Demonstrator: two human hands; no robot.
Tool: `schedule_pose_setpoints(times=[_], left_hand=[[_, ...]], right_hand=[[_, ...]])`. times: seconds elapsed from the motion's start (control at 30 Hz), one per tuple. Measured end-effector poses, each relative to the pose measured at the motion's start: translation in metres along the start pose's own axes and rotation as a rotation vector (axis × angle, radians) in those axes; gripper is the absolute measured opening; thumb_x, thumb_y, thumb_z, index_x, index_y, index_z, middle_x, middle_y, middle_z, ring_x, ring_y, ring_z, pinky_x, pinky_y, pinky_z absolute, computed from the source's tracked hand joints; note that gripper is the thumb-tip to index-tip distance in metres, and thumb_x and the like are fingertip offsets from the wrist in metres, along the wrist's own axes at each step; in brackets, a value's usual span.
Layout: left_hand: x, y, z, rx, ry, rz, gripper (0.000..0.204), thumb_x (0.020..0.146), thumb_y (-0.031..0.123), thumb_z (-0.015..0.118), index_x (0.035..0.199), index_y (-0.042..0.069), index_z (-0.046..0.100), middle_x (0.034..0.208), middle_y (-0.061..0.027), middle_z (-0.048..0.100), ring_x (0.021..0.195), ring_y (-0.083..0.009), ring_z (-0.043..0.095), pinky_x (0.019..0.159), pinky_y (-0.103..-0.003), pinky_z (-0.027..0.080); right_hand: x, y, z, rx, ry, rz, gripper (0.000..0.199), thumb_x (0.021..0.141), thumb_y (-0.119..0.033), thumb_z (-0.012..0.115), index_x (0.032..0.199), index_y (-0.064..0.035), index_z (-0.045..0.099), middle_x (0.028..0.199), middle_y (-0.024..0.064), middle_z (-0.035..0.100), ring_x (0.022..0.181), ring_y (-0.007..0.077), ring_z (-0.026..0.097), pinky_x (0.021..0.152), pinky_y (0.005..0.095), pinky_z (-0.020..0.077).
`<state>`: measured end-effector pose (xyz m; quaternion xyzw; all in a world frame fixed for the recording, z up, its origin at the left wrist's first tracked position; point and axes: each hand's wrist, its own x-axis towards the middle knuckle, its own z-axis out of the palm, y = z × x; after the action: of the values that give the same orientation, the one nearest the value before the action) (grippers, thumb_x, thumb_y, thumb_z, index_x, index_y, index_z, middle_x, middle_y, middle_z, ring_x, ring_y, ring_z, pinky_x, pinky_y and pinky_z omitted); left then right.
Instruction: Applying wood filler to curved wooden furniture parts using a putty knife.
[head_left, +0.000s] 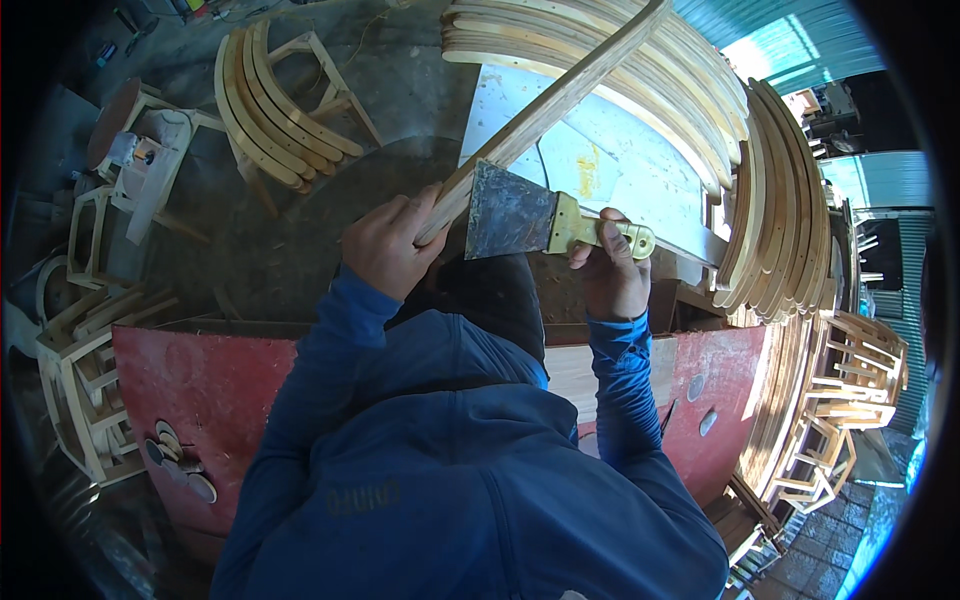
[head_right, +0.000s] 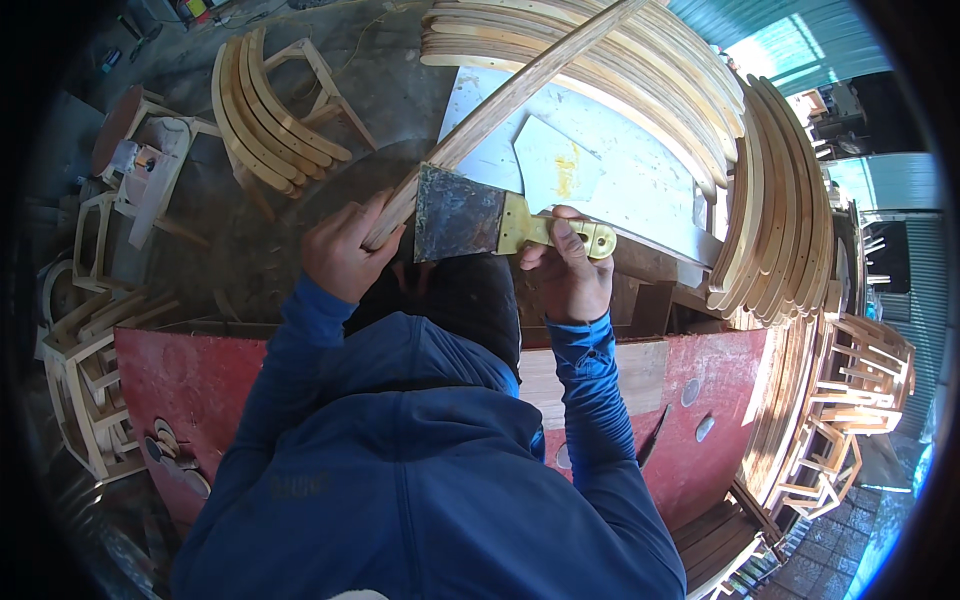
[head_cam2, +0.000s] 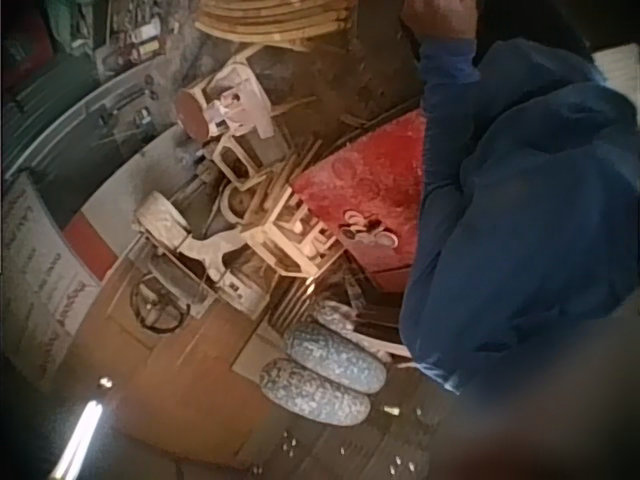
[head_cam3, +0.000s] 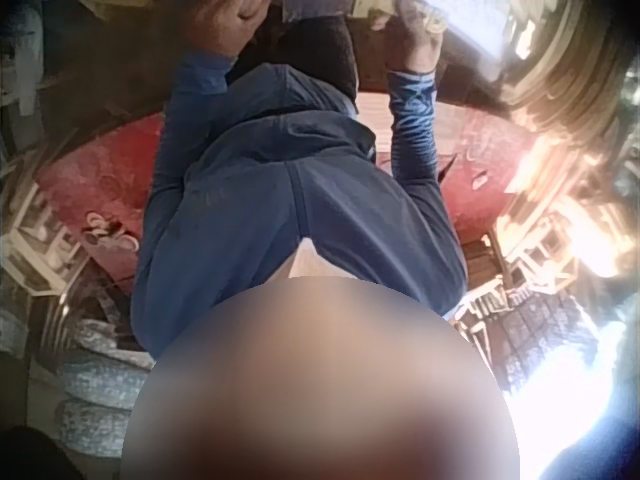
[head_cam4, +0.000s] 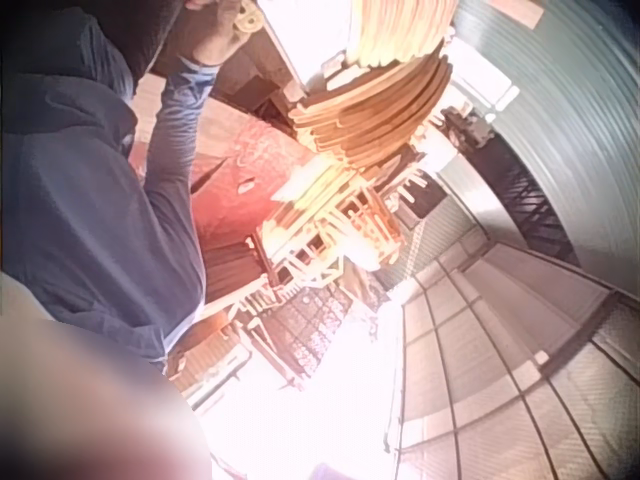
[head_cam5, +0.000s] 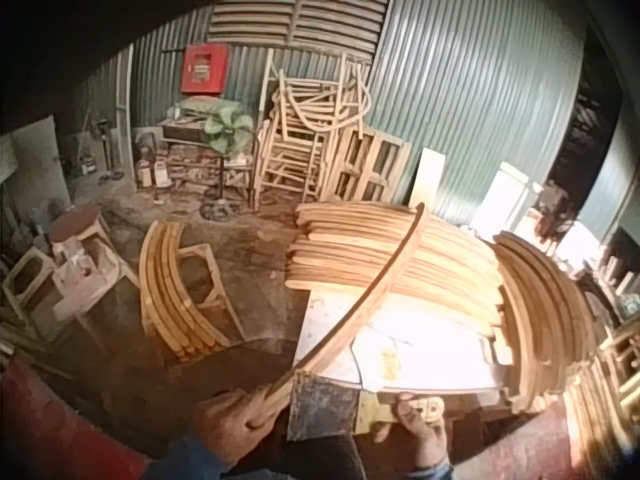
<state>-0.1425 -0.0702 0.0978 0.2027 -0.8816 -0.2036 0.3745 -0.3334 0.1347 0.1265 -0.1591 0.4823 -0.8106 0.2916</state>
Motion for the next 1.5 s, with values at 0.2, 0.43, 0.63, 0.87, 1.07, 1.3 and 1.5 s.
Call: schedule_pose_setpoints(times=[0.2,0.43,0.63,0.87,1.07,1.3,1.5], left_hand=[[-0.001,-0.002,0.000,-0.011,-0.022,-0.021,0.047,0.074,0.015,0.083,0.118,0.009,0.069,0.083,-0.0101,0.067,0.072,-0.0287,0.068,0.063,-0.038,0.054],[-0.001,-0.002,0.000,-0.025,-0.028,-0.034,0.047,0.074,0.015,0.083,0.119,0.009,0.069,0.084,-0.0102,0.068,0.072,-0.0284,0.068,0.063,-0.038,0.055],[-0.001,-0.001,-0.001,-0.026,-0.022,-0.030,0.048,0.074,0.015,0.083,0.119,0.010,0.069,0.082,-0.0097,0.066,0.071,-0.0285,0.067,0.063,-0.039,0.054],[0.002,-0.001,-0.006,0.022,-0.031,-0.012,0.047,0.074,0.015,0.082,0.119,0.011,0.069,0.082,-0.0084,0.065,0.070,-0.0285,0.066,0.062,-0.039,0.054],[0.002,0.002,-0.005,0.019,-0.026,0.000,0.047,0.074,0.016,0.082,0.119,0.012,0.069,0.082,-0.0081,0.064,0.070,-0.0293,0.066,0.063,-0.039,0.054],[0.002,0.001,-0.007,-0.036,0.005,-0.037,0.046,0.074,0.016,0.082,0.118,0.011,0.069,0.083,-0.0096,0.066,0.072,-0.0300,0.067,0.064,-0.040,0.054],[0.002,0.003,-0.005,-0.071,0.006,-0.049,0.045,0.075,0.016,0.082,0.117,0.011,0.069,0.083,-0.0103,0.067,0.072,-0.0310,0.067,0.064,-0.040,0.054]], right_hand=[[0.000,-0.007,0.006,-0.141,0.045,-0.049,0.022,0.096,-0.009,0.065,0.115,0.0023,0.063,0.087,0.0153,0.070,0.064,0.0239,0.069,0.060,0.0348,0.0599],[-0.010,-0.020,0.016,-0.322,0.069,-0.121,0.021,0.096,-0.009,0.067,0.113,0.0038,0.062,0.086,0.0164,0.070,0.066,0.0230,0.070,0.060,0.0328,0.0607],[-0.016,-0.030,0.019,-0.348,0.032,-0.167,0.022,0.096,-0.008,0.066,0.114,0.0043,0.062,0.085,0.0161,0.070,0.066,0.0229,0.071,0.059,0.0320,0.0604],[-0.036,-0.070,0.041,-0.843,-0.167,-0.605,0.015,0.092,-0.004,0.070,0.104,0.0045,0.066,0.096,0.0160,0.070,0.076,0.0229,0.071,0.067,0.0310,0.0596],[-0.040,-0.075,0.067,-1.381,-0.694,-0.961,0.041,0.064,-0.014,0.071,0.104,-0.0052,0.074,0.112,0.0141,0.067,0.090,0.0272,0.069,0.075,0.0353,0.0599],[-0.043,-0.075,0.063,-1.400,-0.747,-0.923,0.042,0.063,-0.015,0.069,0.104,-0.0052,0.075,0.115,0.0146,0.068,0.094,0.0280,0.068,0.075,0.0359,0.0594],[-0.045,-0.063,0.045,-1.320,-0.599,-0.920,0.037,0.067,-0.016,0.073,0.102,-0.0054,0.075,0.118,0.0143,0.067,0.099,0.0286,0.067,0.079,0.0352,0.0573]])
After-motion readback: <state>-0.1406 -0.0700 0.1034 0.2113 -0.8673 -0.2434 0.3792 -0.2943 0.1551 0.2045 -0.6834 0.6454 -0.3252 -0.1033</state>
